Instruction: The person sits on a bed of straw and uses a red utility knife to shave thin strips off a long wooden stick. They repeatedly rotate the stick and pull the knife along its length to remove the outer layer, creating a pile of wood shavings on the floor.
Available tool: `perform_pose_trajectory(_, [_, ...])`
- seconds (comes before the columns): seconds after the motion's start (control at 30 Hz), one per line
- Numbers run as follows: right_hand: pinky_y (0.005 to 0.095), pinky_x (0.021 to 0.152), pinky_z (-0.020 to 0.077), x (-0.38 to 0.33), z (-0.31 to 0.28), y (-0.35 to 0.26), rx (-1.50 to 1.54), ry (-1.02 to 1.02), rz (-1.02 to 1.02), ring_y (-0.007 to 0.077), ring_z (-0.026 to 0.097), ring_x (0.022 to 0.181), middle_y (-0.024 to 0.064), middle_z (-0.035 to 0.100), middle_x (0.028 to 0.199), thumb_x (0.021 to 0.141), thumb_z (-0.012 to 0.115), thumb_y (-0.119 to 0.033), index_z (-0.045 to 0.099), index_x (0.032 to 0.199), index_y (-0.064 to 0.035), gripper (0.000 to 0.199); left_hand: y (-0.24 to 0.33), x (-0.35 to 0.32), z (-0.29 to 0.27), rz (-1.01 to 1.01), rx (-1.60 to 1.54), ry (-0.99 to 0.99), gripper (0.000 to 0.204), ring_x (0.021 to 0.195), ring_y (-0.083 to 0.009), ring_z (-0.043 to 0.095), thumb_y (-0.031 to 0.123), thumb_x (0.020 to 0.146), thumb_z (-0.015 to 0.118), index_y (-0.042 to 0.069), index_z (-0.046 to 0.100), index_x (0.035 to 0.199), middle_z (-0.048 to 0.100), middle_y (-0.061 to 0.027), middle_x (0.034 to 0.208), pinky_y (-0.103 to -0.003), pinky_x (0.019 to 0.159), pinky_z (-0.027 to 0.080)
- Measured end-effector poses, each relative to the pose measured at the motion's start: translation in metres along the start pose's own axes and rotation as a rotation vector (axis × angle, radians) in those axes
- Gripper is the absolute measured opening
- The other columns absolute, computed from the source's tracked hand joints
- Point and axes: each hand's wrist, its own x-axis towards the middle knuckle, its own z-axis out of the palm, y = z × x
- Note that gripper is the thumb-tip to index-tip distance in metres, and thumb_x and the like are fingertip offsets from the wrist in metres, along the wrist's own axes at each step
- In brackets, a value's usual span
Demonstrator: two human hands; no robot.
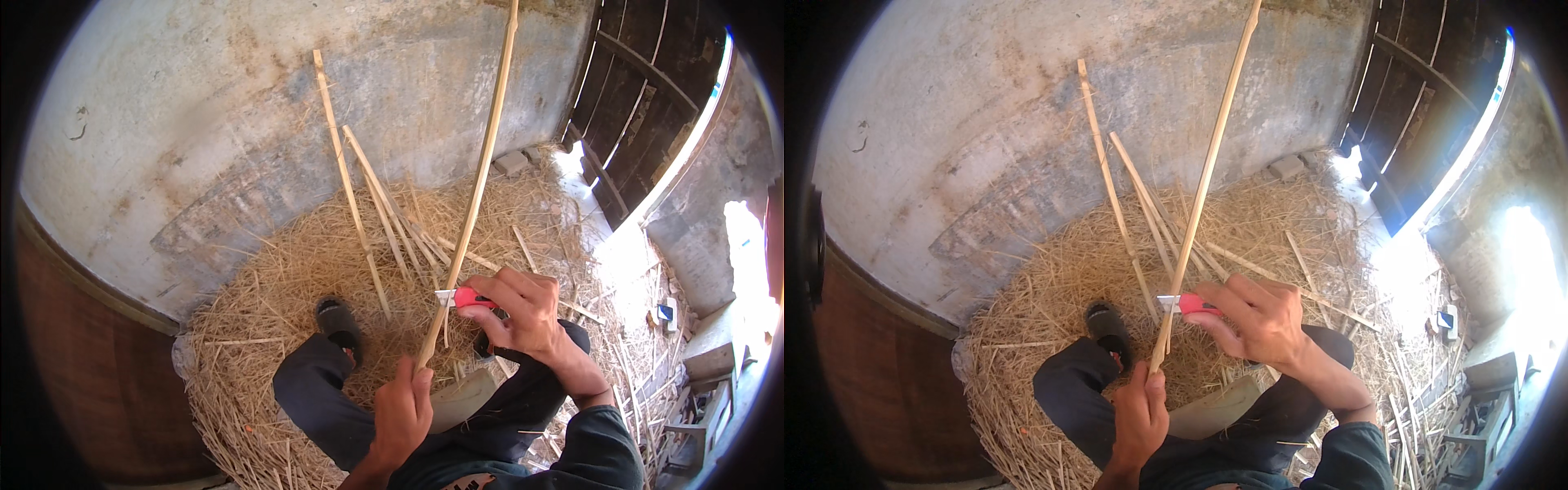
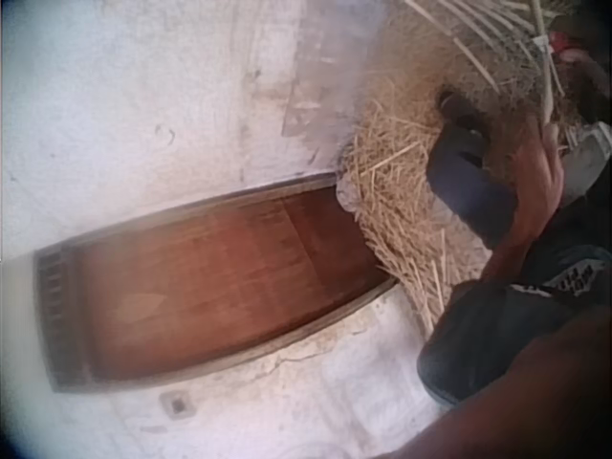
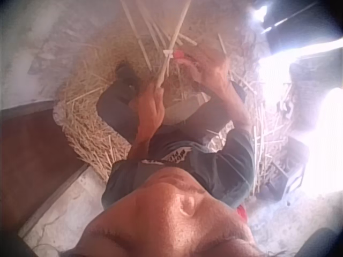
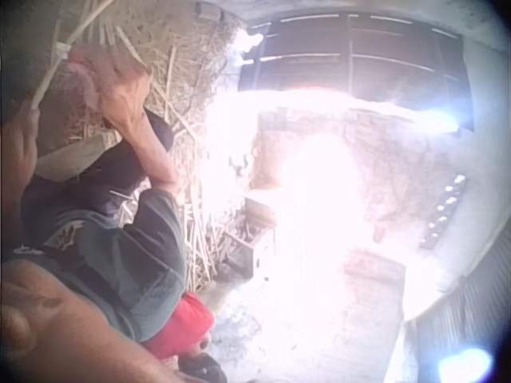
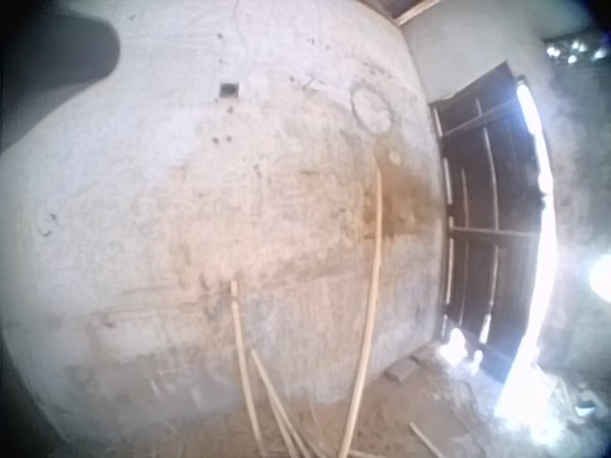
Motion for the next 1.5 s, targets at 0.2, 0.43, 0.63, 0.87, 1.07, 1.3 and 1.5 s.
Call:
perform_pose_trajectory(0.2, [0.0334, 0.049, 0.0495, 0.001, 0.001, 0.006, 0.034, -0.032, -0.009, 0.0187, 0.063, 0.055, 0.0005, 0.066, 0.078, 0.085, 0.088, -0.03, 0.08, 0.105, -0.0138, 0.027, -0.003, -0.002, 0.0, -0.009, -0.009, -0.009, 0.029, 0.064, -0.0502, 0.064, 0.026, 0.115, 0.051, 0.001, 0.055, 0.1, 0.058, -0.0241, 0.066, -0.053, 0.054, 0.045])
perform_pose_trajectory(0.43, [0.0349, 0.051, 0.0512, 0.01, -0.002, 0.017, 0.007, -0.026, 0.042, 0.022, 0.066, 0.058, 0.003, 0.069, 0.08, 0.087, 0.088, -0.028, 0.08, 0.107, -0.012, 0.027, -0.008, -0.01, -0.002, -0.057, 0.004, -0.012, 0.033, 0.053, -0.0379, 0.06, 0.026, 0.115, 0.048, 0.0, 0.056, 0.096, 0.054, -0.0181, 0.063, -0.045, 0.052, 0.042])
perform_pose_trajectory(0.63, [0.0332, 0.053, 0.0534, 0.014, -0.002, 0.032, 0.0, -0.025, 0.101, 0.0204, 0.07, 0.061, 0.0051, 0.072, 0.08, 0.092, 0.085, -0.027, 0.08, 0.107, -0.0084, 0.024, -0.019, -0.017, -0.001, -0.048, 0.038, -0.028, 0.033, 0.057, -0.0409, 0.062, 0.027, 0.114, 0.049, 0.0, 0.057, 0.098, 0.054, -0.0207, 0.064, -0.047, 0.054, 0.043])
perform_pose_trajectory(0.87, [0.031, 0.062, 0.0594, 0.03, -0.008, 0.072, -0.04, 0.103, 0.258, 0.0214, 0.077, 0.071, 0.0115, 0.079, 0.091, 0.096, 0.082, -0.025, 0.082, 0.106, -0.0035, 0.024, -0.033, -0.034, 0.002, -0.069, 0.074, -0.084, 0.03, 0.067, -0.0512, 0.063, 0.026, 0.113, 0.05, 0.0, 0.056, 0.1, 0.055, -0.0261, 0.067, -0.051, 0.057, 0.044])
perform_pose_trajectory(1.07, [0.0325, 0.064, 0.0601, 0.04, -0.004, 0.09, -0.066, 0.081, 0.26, 0.0213, 0.077, 0.072, 0.0122, 0.08, 0.09, 0.098, 0.08, -0.026, 0.082, 0.108, -0.0029, 0.025, -0.04, -0.039, 0.001, -0.088, 0.079, -0.08, 0.029, 0.07, -0.0528, 0.064, 0.026, 0.113, 0.052, 0.0, 0.056, 0.101, 0.057, -0.0267, 0.069, -0.053, 0.058, 0.045])
perform_pose_trajectory(1.3, [0.0341, 0.071, 0.0609, 0.06, -0.017, 0.163, -0.179, 0.224, 0.436, 0.0233, 0.08, 0.081, 0.0167, 0.081, 0.097, 0.1, 0.077, -0.026, 0.082, 0.113, -0.0022, 0.027, -0.054, -0.063, 0.002, -0.08, 0.168, -0.056, 0.039, 0.086, -0.0547, 0.069, 0.024, 0.111, 0.058, -0.009, 0.065, 0.128, 0.069, -0.036, 0.09, -0.056, 0.07, 0.055])
perform_pose_trajectory(1.5, [0.0364, 0.077, 0.0605, 0.055, -0.007, 0.173, -0.133, 0.22, 0.453, 0.0282, 0.08, 0.087, 0.0151, 0.082, 0.101, 0.101, 0.076, -0.03, 0.081, 0.114, -0.0029, 0.03, -0.054, -0.063, -0.001, -0.162, 0.115, -0.123, 0.04, 0.091, -0.0563, 0.068, 0.026, 0.111, 0.057, -0.01, 0.065, 0.126, 0.068, -0.0386, 0.094, -0.057, 0.073, 0.055])
